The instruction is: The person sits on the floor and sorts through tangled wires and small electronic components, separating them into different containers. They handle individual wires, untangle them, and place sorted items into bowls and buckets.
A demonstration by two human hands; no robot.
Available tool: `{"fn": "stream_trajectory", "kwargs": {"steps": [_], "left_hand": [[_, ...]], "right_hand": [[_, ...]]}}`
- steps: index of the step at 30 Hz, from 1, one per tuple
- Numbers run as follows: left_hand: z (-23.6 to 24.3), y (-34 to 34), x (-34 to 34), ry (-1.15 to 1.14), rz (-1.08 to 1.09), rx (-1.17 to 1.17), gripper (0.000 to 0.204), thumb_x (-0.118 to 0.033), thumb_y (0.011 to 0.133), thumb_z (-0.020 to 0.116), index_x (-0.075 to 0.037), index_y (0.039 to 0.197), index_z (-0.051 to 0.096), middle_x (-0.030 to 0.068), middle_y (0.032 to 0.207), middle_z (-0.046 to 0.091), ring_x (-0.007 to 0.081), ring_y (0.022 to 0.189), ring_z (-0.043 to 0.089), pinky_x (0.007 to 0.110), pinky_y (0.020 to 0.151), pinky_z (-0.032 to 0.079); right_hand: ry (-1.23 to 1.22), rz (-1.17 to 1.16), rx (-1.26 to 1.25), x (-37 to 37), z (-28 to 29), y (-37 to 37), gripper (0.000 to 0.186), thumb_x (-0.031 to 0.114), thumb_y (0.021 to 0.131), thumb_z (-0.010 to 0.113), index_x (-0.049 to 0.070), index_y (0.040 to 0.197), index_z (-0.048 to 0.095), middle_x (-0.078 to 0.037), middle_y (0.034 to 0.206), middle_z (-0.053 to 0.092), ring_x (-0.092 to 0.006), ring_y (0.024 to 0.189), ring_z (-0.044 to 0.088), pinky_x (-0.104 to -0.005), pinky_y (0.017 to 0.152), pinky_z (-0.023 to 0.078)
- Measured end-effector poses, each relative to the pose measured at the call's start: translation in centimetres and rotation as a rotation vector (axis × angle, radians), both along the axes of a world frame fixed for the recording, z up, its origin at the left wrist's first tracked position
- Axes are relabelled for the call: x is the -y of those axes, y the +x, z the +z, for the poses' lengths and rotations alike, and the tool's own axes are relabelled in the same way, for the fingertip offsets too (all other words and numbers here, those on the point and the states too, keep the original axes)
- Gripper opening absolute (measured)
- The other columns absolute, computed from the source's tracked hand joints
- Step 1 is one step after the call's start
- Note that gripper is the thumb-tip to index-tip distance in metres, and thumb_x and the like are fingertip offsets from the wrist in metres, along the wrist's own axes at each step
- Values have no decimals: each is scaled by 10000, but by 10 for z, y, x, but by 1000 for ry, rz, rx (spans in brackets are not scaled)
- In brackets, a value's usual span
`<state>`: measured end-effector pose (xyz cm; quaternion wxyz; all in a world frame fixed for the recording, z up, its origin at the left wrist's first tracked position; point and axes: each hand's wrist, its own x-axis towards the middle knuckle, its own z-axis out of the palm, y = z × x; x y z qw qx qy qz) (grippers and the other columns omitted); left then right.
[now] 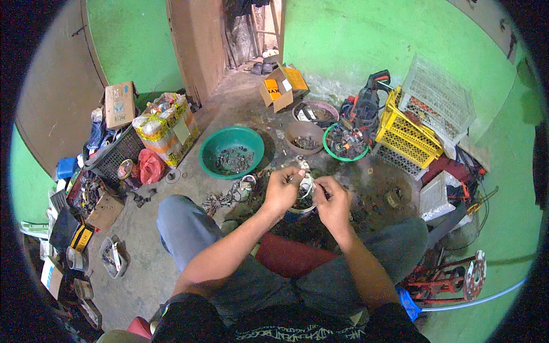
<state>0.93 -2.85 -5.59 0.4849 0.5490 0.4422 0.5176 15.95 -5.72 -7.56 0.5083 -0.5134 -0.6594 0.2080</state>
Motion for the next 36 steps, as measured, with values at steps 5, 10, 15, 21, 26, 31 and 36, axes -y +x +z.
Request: {"fn": "stream_trajectory", "kwargs": {"steps": [5, 10, 15, 21, 26, 31, 36], "left_hand": [[-7, -1, 2, -73, 14, 58, 252, -166, 990, 576, 37, 878, 675, 23, 750, 656, 96, 664, 524, 298, 602, 430], [-15, 4, 3, 180, 117, -134, 256, -182, 982, 588, 48, 899, 664, 74, 722, 653, 103, 654, 539, 318, 606, 447], [-9, 5, 3, 233, 95, -156, 227, -173, 953, 629, 46, 911, 672, 94, 747, 664, 107, 721, 573, 318, 665, 470], [1, 4, -1, 104, -18, -48, 225, -193, 931, 660, 30, 917, 683, 60, 770, 658, 110, 736, 567, 310, 659, 461], [2, 4, -4, 114, -112, -65, 230, -201, 919, 680, 28, 939, 688, 65, 800, 683, 123, 759, 604, 316, 704, 495], [0, -4, -8, 241, -177, -192, 227, -204, 901, 701, 14, 964, 686, 99, 864, 716, 149, 818, 642, 333, 755, 502], [11, -6, -5, 309, -80, -371, 223, -198, 931, 649, 23, 956, 662, 162, 861, 703, 188, 823, 647, 368, 764, 496]], "right_hand": [[-147, 94, -430, 4, -2, -14, 57, -8, 927, 605, -52, 955, 628, -130, 946, 681, -157, 711, 666, -310, 640, 589], [-308, 173, -555, 5, -6, -9, 205, 58, 929, 641, -75, 1083, 626, -152, 1044, 663, -196, 852, 681, -316, 690, 620], [-451, 270, -778, 4, -2, 2, 228, 100, 928, 659, -35, 1110, 636, -111, 1039, 656, -180, 868, 658, -325, 706, 595], [-544, 512, -890, 9, 12, 4, 213, 25, 907, 652, 22, 1119, 626, -53, 968, 640, -147, 779, 625, -317, 701, 534], [-446, 341, -539, 7, 12, 3, 225, -33, 894, 640, -14, 1118, 624, -56, 919, 642, -146, 750, 639, -303, 638, 555], [-413, 278, -515, 7, 8, 7, 229, -18, 894, 648, -33, 1123, 633, -82, 911, 668, -168, 772, 662, -296, 669, 569], [1, 121, -56, 3, -2, 12, 189, -41, 884, 652, -39, 1072, 632, -75, 892, 662, -117, 768, 630, -269, 674, 528]]}}
